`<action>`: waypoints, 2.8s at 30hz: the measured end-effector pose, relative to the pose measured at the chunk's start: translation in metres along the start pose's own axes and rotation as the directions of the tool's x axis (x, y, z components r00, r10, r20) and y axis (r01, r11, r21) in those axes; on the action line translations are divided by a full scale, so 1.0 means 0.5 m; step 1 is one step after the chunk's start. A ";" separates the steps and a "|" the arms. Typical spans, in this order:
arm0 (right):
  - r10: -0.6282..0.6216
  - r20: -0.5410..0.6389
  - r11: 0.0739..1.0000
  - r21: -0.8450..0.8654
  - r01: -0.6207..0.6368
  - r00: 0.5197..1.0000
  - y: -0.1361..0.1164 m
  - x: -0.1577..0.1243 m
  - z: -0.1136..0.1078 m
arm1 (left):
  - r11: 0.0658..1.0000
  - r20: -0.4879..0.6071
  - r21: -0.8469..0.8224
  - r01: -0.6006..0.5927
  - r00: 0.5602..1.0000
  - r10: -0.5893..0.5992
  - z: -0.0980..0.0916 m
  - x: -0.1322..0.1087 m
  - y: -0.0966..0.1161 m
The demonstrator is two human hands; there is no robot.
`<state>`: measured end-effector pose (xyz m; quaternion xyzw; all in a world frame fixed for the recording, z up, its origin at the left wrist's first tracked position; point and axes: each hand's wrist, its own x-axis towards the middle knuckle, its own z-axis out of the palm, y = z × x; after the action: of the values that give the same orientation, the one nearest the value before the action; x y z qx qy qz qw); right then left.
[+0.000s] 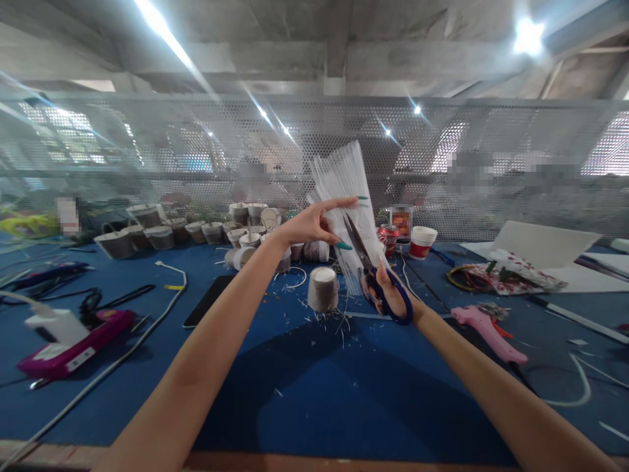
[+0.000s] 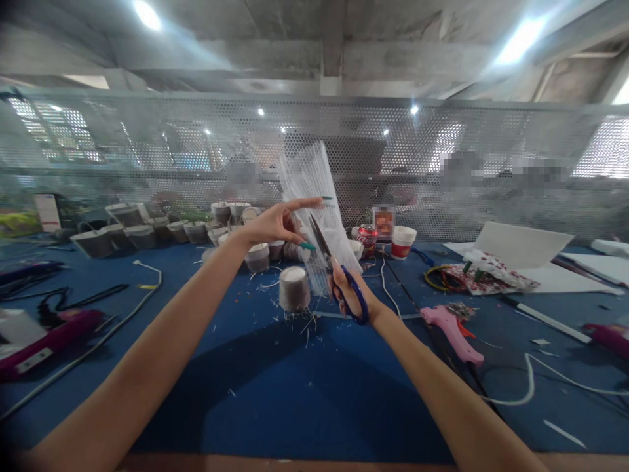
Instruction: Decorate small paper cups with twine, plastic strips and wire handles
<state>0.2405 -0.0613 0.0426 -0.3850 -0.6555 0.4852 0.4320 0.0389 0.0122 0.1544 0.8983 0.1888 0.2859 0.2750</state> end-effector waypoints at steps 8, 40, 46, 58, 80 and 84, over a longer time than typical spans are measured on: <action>0.007 -0.045 1.000 -0.020 -0.008 0.999 -0.009 -0.002 0.002 | 1.000 -0.011 -0.009 0.005 1.000 -0.005 0.001 -0.001 -0.003; 0.003 -0.104 0.999 -0.031 -0.006 0.995 -0.016 -0.004 0.005 | 1.000 0.012 0.023 0.007 1.000 -0.007 0.005 0.002 0.001; -0.018 -0.109 1.000 -0.025 0.016 0.994 -0.011 -0.001 0.002 | 1.000 0.035 0.030 -0.007 0.999 0.006 0.012 0.005 -0.004; 0.029 -0.099 0.999 -0.014 -0.031 0.995 -0.017 -0.002 0.005 | 1.000 0.058 0.012 0.024 0.998 -0.025 0.011 0.003 0.002; -0.020 -0.080 0.998 0.060 0.025 0.997 0.005 0.005 0.007 | 0.997 0.060 -0.073 0.024 0.998 -0.019 0.029 0.009 -0.007; 0.011 -0.101 0.998 0.059 -0.005 0.995 0.006 0.004 0.007 | 0.997 0.066 -0.073 0.033 0.997 -0.029 0.027 0.009 -0.008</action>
<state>0.2366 -0.0596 0.0396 -0.3987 -0.6167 0.4859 0.4740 0.0499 0.0120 0.1444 0.8933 0.1831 0.2592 0.3183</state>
